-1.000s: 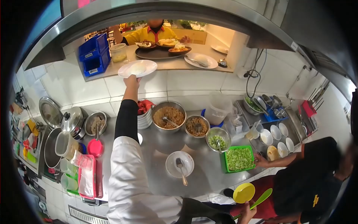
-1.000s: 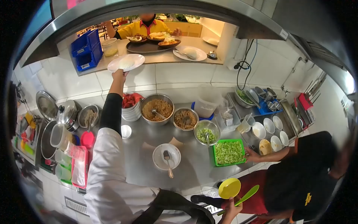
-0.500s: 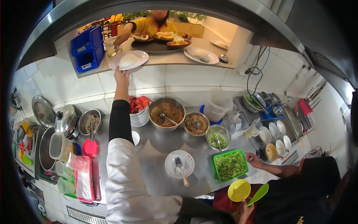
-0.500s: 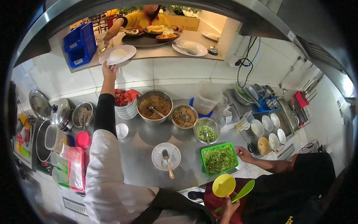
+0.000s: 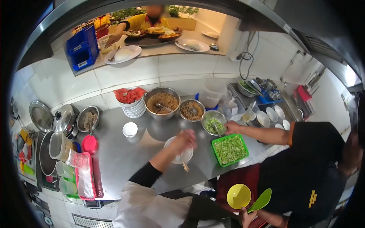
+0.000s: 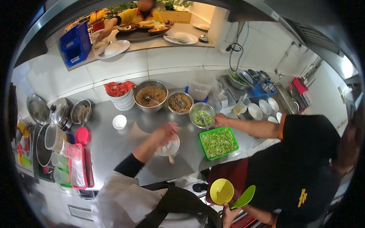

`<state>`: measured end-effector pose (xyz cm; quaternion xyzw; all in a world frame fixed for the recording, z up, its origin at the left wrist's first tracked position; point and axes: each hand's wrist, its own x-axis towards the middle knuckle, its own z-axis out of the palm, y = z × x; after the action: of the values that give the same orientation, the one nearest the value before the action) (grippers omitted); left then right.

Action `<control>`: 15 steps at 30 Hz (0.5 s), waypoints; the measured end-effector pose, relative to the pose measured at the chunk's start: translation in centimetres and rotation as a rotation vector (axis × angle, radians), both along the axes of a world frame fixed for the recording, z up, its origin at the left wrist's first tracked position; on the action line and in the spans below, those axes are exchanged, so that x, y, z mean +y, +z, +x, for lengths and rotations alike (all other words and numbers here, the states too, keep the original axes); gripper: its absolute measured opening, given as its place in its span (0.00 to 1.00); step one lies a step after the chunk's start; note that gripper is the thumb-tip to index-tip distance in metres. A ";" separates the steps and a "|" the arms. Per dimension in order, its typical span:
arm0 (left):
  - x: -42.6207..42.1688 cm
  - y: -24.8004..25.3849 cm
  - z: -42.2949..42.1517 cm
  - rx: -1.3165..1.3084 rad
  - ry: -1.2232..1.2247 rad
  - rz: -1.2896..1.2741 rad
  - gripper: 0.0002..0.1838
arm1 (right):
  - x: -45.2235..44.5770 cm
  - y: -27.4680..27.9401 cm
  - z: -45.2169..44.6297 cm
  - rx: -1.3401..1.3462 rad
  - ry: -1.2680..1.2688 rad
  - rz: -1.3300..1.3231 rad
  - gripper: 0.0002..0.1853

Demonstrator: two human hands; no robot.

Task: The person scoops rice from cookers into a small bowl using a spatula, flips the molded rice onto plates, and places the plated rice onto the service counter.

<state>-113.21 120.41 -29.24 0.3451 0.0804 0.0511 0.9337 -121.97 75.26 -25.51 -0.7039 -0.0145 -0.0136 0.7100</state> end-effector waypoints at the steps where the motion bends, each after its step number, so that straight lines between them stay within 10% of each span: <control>1: -4.0 1.5 -1.1 0.122 -0.164 0.010 0.19 | -1.1 -0.9 -1.0 -0.035 -0.083 -0.020 0.31; 6: -17.9 1.8 -4.0 -0.409 -1.139 0.516 0.23 | -3.6 3.5 -6.4 -0.093 -0.132 -0.024 0.37; 9: -25.7 -1.6 -6.6 -0.818 -0.989 1.538 0.20 | -7.8 3.8 -11.0 -0.142 -0.213 0.061 0.36; 10: -28.1 -5.2 -6.4 -0.537 -1.205 1.720 0.20 | -8.8 4.7 -13.0 -0.128 -0.253 0.041 0.36; 11: -30.4 -7.3 -5.4 -0.276 -1.346 1.730 0.19 | -10.1 3.9 -13.9 -0.199 -0.266 0.037 0.35; 14: -33.8 -15.0 -1.5 0.474 -1.711 0.022 0.34 | -14.0 4.1 -19.5 -0.103 -0.481 0.128 0.28; 15: -35.8 -14.7 -2.6 0.469 -1.659 0.299 0.39 | -14.9 5.0 -21.6 -0.067 -0.554 0.349 0.23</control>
<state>-115.80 84.60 -43.92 0.4125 -0.0140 -0.7072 0.5741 -143.62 60.40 -20.47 -0.5478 0.1568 -0.2316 0.7884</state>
